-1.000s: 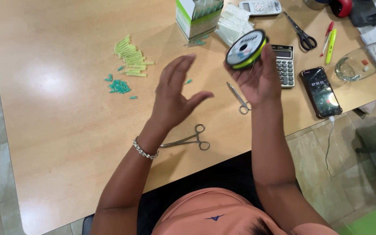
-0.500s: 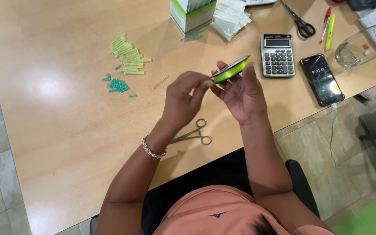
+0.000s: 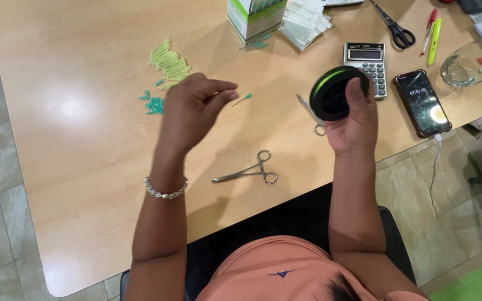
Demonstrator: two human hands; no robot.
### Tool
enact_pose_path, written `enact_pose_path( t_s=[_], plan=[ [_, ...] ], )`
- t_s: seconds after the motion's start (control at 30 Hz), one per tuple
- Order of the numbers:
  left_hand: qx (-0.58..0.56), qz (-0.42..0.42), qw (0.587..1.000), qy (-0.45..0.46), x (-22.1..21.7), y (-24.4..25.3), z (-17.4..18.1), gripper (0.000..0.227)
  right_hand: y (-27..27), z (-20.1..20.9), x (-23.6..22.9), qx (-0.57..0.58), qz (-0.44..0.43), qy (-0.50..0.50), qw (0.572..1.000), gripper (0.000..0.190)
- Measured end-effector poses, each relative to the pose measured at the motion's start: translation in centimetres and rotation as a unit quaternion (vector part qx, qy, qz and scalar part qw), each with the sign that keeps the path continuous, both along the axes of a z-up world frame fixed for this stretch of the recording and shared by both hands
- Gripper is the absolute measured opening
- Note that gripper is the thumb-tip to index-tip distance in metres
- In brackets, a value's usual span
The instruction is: The person assembles small medical components by threading a green filament through a clear plastic tube and a green cap. They use hemostats to pull the filament through the tube and then tie a knot to secure it. The process is repeated for multiple units.
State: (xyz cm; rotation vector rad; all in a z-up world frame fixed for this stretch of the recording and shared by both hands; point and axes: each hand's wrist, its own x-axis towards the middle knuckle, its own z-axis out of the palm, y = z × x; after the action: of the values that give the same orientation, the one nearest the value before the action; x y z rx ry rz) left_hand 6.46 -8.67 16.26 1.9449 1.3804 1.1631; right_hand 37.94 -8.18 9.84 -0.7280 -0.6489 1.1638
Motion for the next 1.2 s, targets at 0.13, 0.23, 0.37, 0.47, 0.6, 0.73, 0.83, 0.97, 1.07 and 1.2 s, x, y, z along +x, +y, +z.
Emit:
enact_pose_path(
  t_s=[0.13, 0.23, 0.37, 0.47, 0.6, 0.73, 0.83, 0.97, 1.07, 1.2],
  plan=[
    [0.023, -0.001, 1.000, 0.018, -2.3, -0.4, 1.7, 0.010, -0.5, 0.6, 1.5, 0.025, -0.022, -0.027, 0.999, 0.012],
    [0.046, 0.023, 0.999, 0.013, -4.2, -0.3, 1.4, 0.010, -0.2, 0.3, 3.2, 0.045, -0.037, -0.055, 0.997, 0.017],
    [0.071, 0.073, 0.995, -0.005, -6.7, 0.0, 0.6, 0.012, -0.1, 0.0, 5.3, 0.051, -0.029, -0.129, 0.990, 0.024],
    [0.098, 0.094, 0.991, -0.012, -8.1, -0.2, 0.3, 0.011, -0.6, 0.1, 6.2, 0.045, -0.022, -0.174, 0.984, 0.029],
    [0.158, 0.101, 0.982, -0.017, -8.0, -1.1, 1.5, 0.006, -1.4, 1.1, 6.3, -0.016, -0.001, -0.252, 0.968, 0.049],
    [0.195, 0.116, 0.974, -0.020, -8.4, -1.2, 1.4, 0.004, -2.2, 1.5, 6.5, -0.013, 0.038, -0.336, 0.941, 0.054],
    [0.219, 0.125, 0.967, -0.018, -8.7, -1.1, 1.3, 0.006, -2.8, 2.1, 6.1, -0.011, 0.078, -0.384, 0.920, 0.046],
    [0.198, 0.152, 0.968, -0.005, -9.6, -0.6, 0.5, 0.006, -2.6, 1.5, 5.8, -0.066, 0.076, -0.322, 0.941, 0.048],
    [0.139, 0.174, 0.974, 0.031, -9.1, 0.3, -0.3, 0.007, -2.2, 2.0, 4.7, -0.101, 0.058, -0.190, 0.975, 0.044],
    [0.028, 0.104, 0.994, -0.023, -5.4, 0.6, 0.5, 0.034, -2.0, 2.6, 3.0, -0.105, 0.048, -0.094, 0.989, 0.030]
  ],
)
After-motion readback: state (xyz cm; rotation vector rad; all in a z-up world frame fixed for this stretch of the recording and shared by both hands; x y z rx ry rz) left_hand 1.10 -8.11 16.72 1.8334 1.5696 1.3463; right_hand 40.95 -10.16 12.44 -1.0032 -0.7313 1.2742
